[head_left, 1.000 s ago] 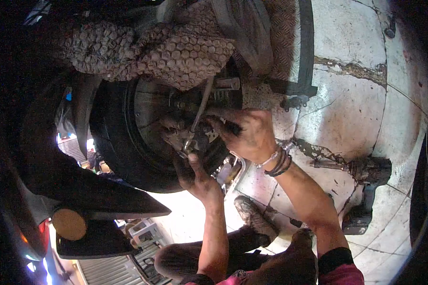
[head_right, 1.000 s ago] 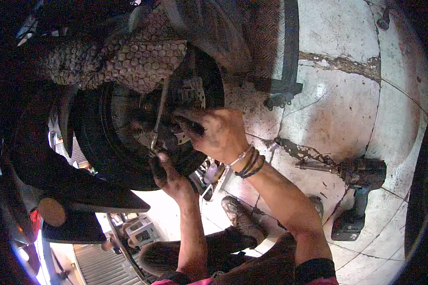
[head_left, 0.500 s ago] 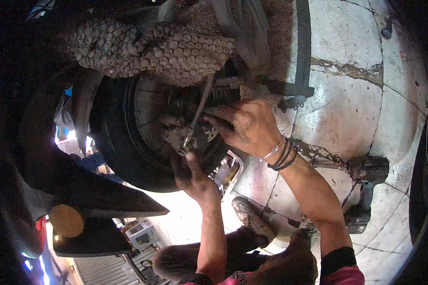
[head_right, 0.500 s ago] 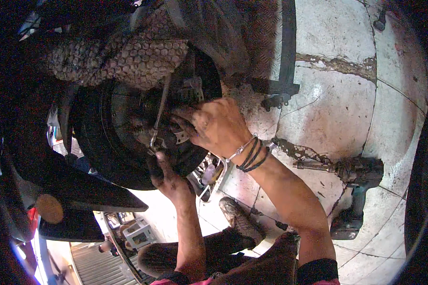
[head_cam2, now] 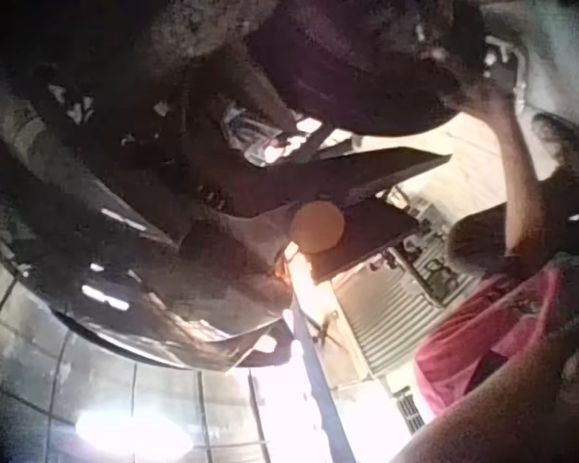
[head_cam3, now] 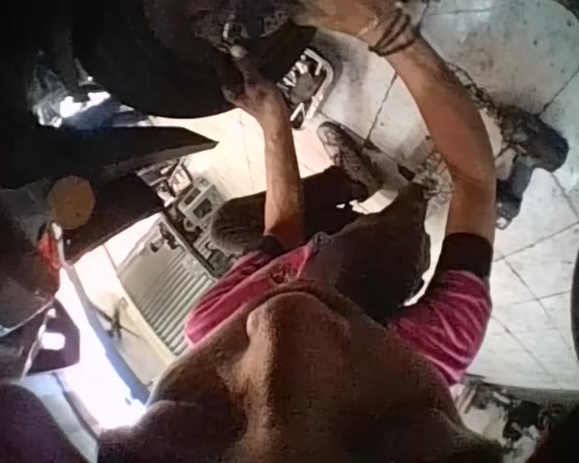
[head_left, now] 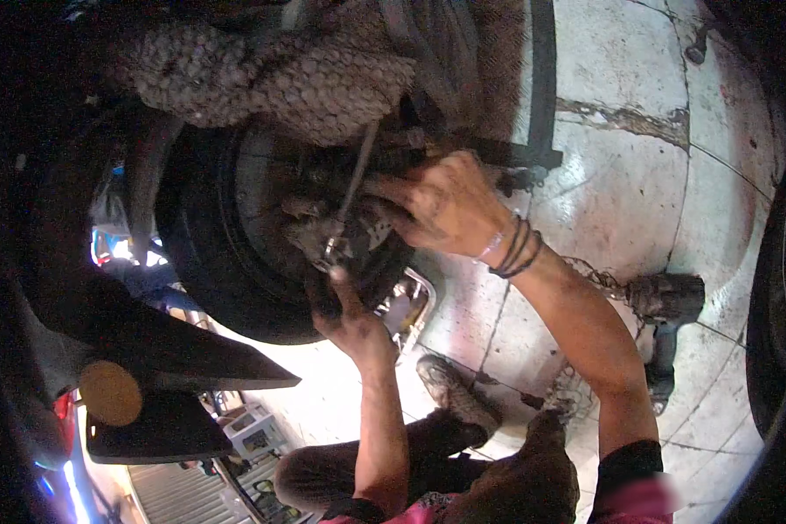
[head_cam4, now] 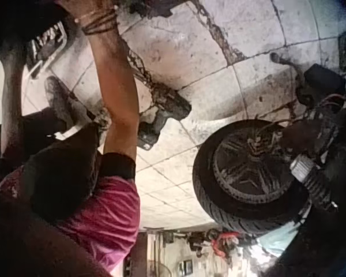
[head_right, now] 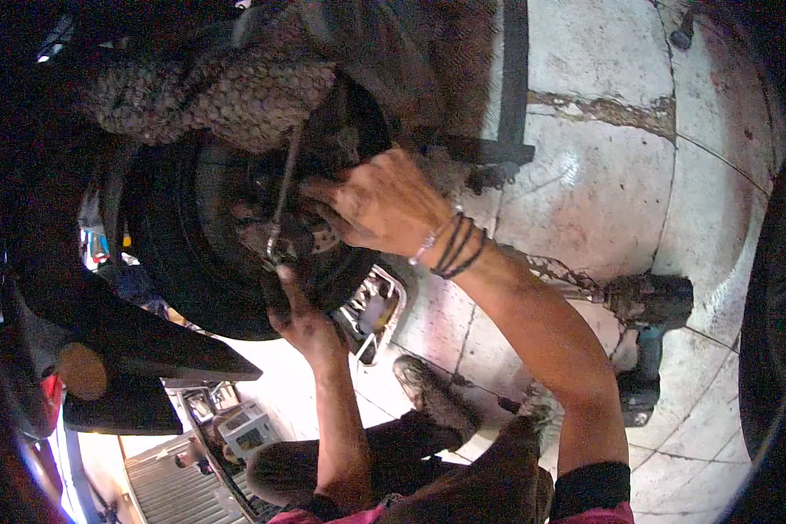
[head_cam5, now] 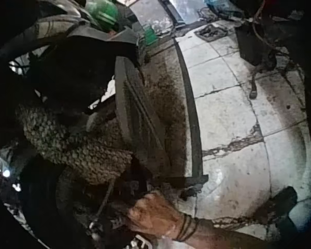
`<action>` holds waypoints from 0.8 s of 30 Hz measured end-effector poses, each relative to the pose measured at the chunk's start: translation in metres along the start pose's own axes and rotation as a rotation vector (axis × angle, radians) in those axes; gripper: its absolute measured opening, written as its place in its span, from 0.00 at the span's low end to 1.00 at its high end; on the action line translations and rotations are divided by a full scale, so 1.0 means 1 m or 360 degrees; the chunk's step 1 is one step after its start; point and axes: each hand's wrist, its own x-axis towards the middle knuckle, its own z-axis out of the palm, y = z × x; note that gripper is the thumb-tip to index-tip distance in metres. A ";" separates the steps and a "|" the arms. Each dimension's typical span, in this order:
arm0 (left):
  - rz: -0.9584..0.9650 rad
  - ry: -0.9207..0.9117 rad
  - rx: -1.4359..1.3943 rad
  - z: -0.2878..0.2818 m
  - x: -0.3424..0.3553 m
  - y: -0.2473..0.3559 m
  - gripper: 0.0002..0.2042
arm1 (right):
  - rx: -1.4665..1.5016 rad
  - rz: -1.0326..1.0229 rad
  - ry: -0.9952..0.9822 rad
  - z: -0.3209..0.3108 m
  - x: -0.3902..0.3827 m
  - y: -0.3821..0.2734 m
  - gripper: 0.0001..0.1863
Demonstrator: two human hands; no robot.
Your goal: The recorder uses an impact wrench and tools to disassemble and repair the rear brake assembly of an electric scooter.
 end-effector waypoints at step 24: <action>-0.0316 0.0182 -0.0331 0.025 -0.075 -0.065 0.16 | 0.0240 0.2305 -0.0405 -0.235 -0.411 -0.010 0.28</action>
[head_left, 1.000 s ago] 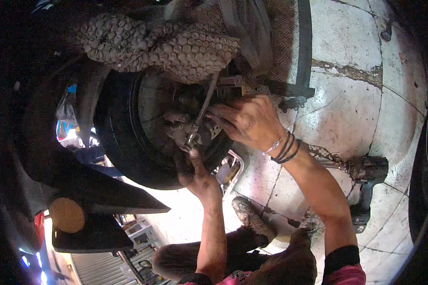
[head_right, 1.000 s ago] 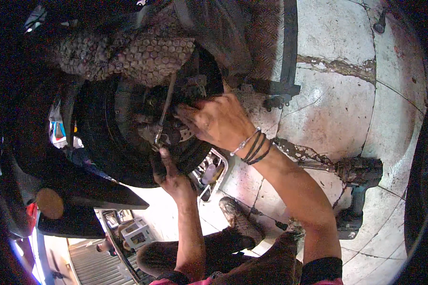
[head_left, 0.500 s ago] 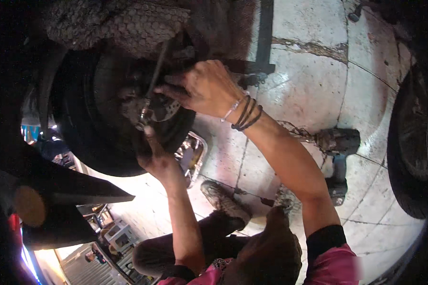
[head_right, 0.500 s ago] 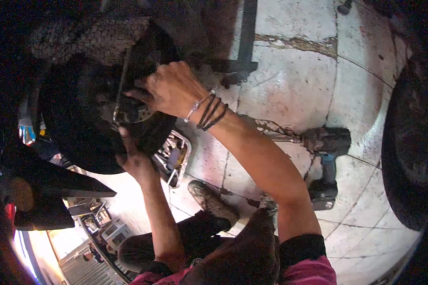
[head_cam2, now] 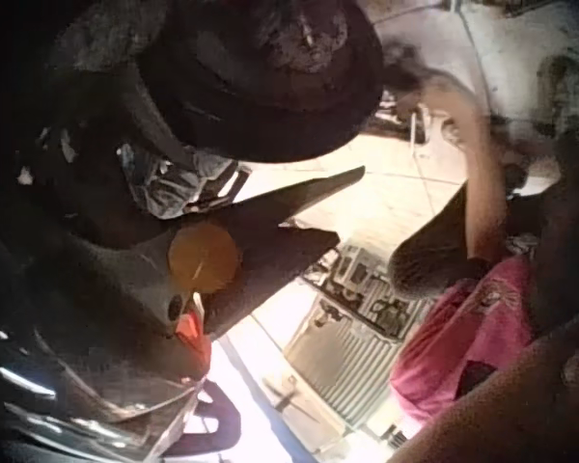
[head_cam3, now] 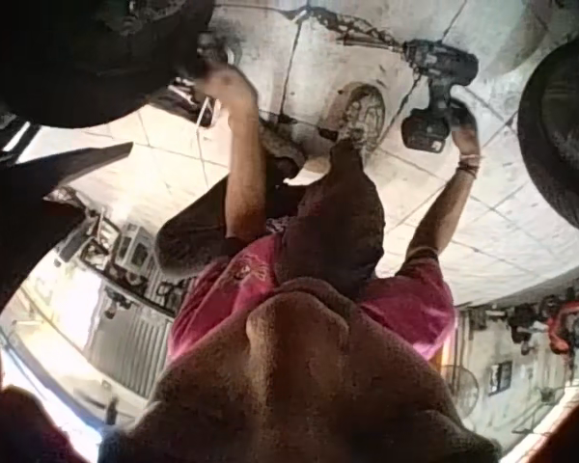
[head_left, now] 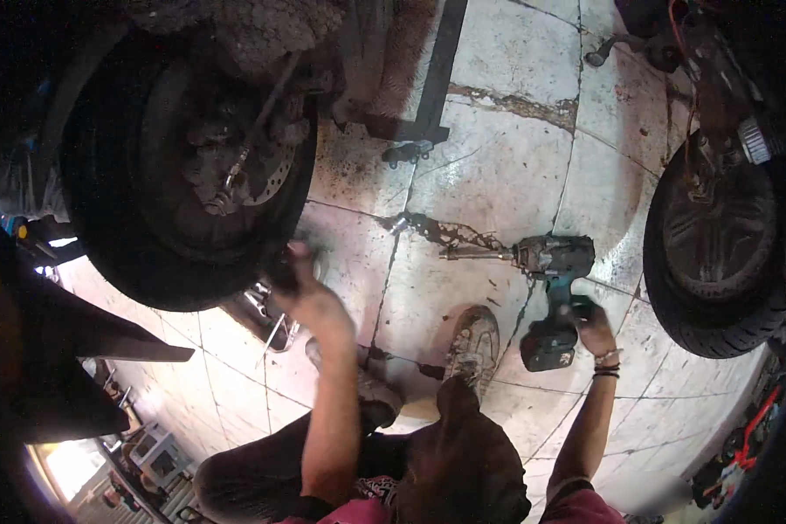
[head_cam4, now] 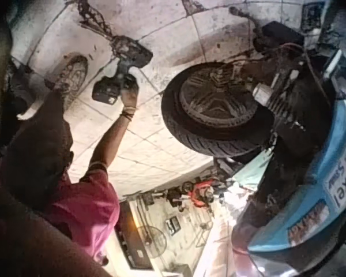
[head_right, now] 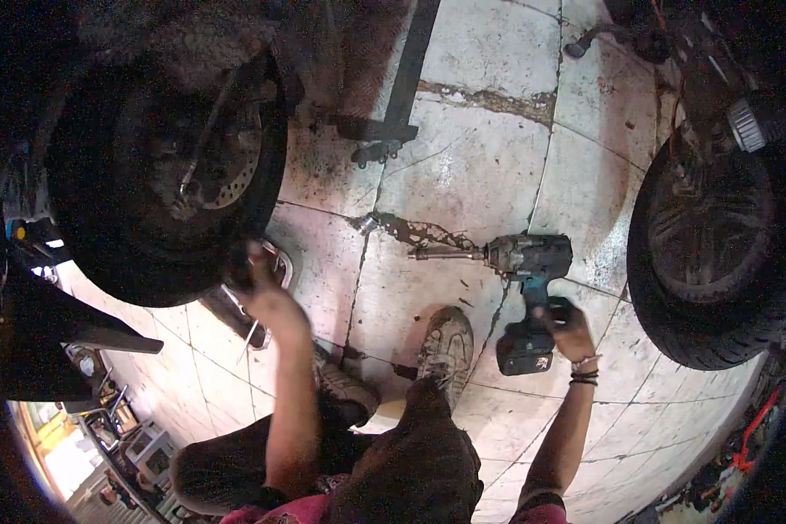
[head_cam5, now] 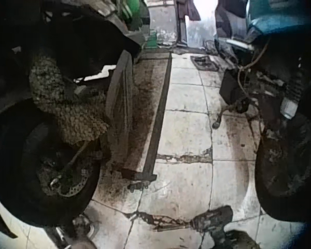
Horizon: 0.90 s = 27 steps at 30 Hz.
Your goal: The recorder uses an impact wrench and tools to disassemble and repair the rear brake assembly of an electric scooter.
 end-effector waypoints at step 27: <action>-0.0808 -0.1009 -0.0809 0.085 -0.009 0.107 0.17 | 0.0740 -0.1343 -0.0164 0.078 0.030 -0.248 0.25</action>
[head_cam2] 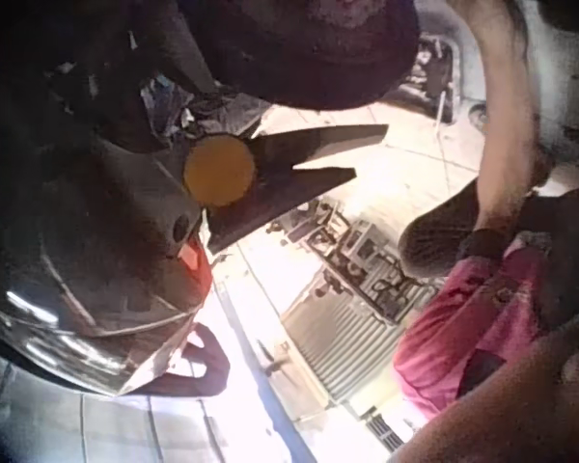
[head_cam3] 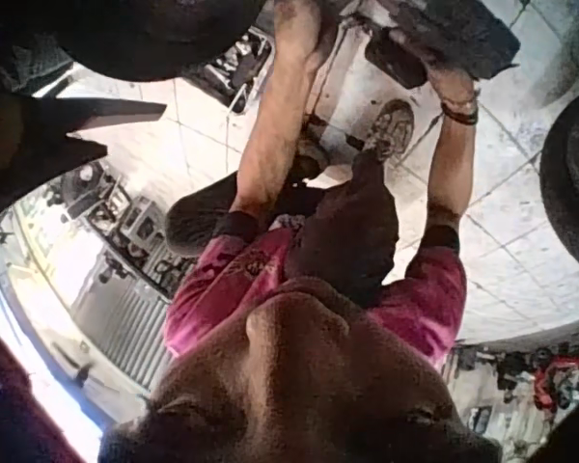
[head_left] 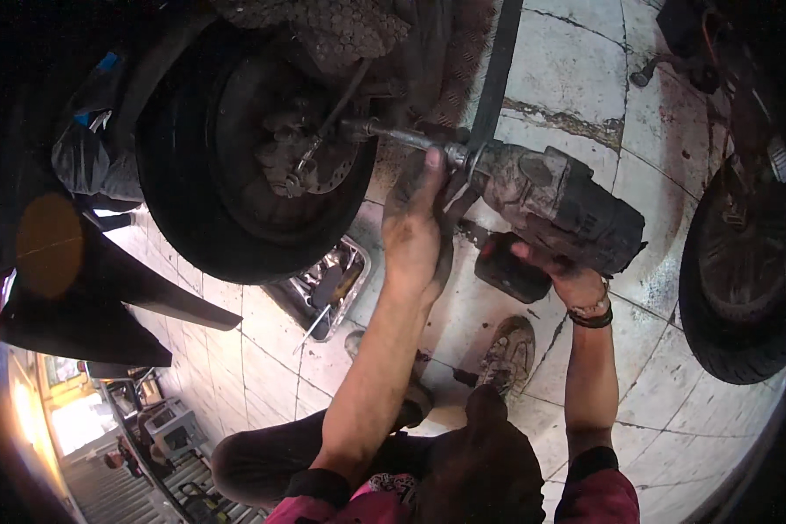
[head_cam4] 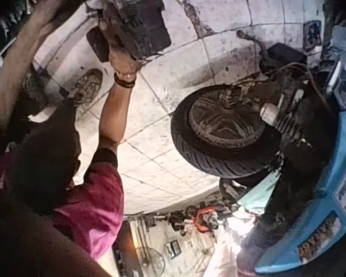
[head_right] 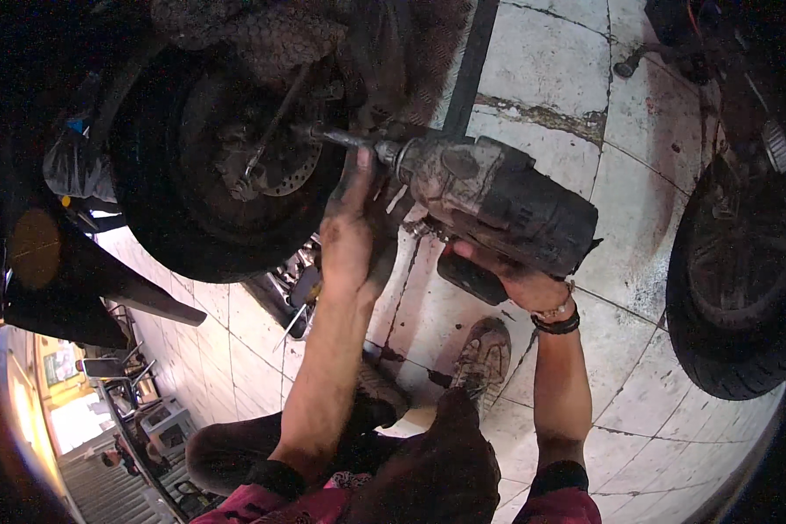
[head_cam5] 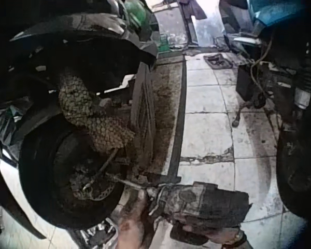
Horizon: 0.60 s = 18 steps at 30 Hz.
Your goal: The recorder uses an impact wrench and tools to disassemble and repair the rear brake assembly of an electric scooter.
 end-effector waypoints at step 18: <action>-0.0043 0.0181 -0.0069 -0.012 0.033 0.000 0.21 | 0.0692 0.0619 -0.0120 -0.010 0.046 -0.010 0.16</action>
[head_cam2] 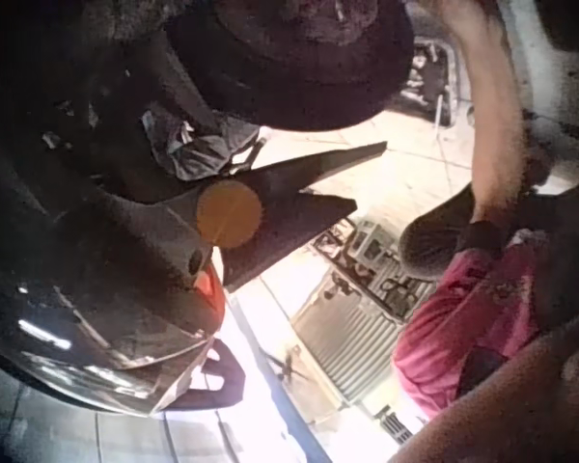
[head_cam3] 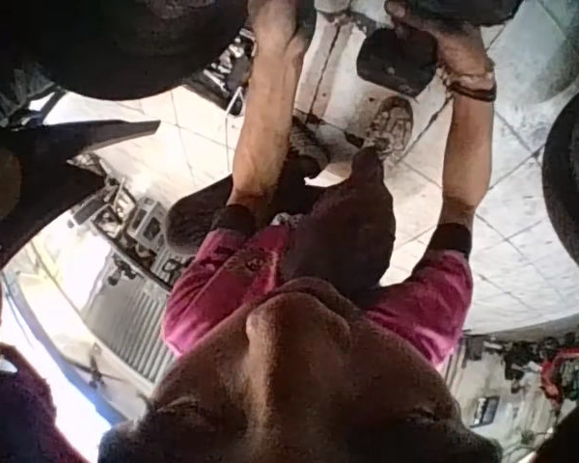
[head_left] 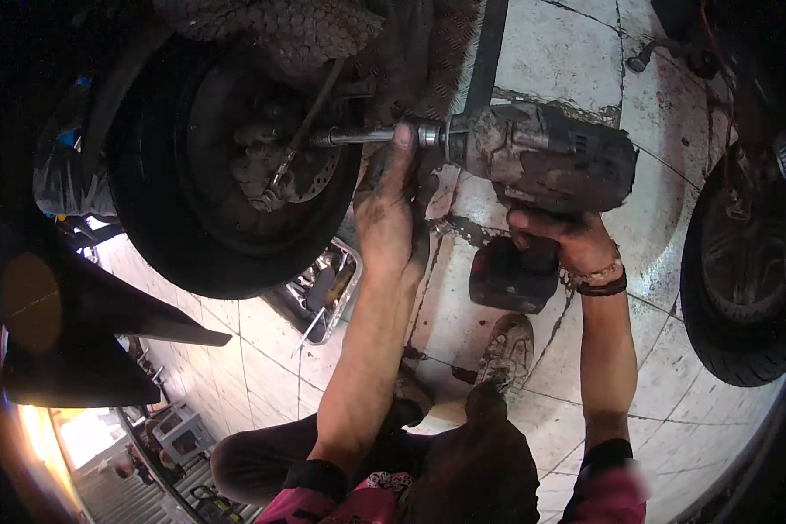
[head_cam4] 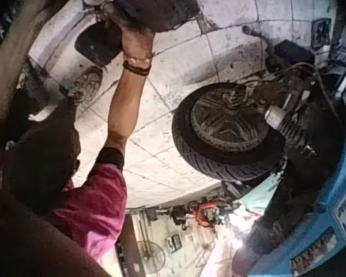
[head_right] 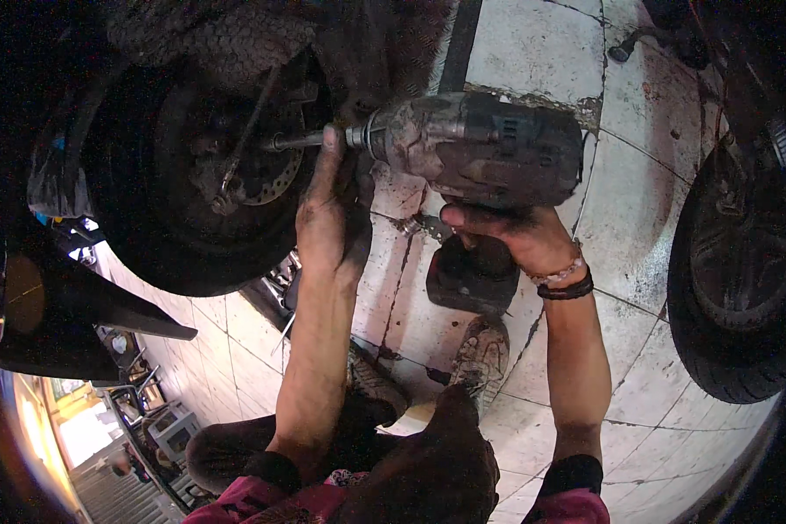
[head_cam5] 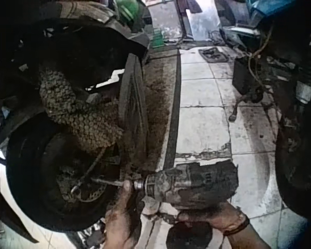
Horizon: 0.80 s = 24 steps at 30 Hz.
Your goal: The recorder uses an impact wrench and tools to disassemble and repair the rear brake assembly of an electric scooter.
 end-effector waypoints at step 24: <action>0.0022 -0.0161 -0.0057 0.009 -0.025 0.005 0.18 | -0.1024 -0.0658 -0.0136 -0.006 0.002 0.016 0.17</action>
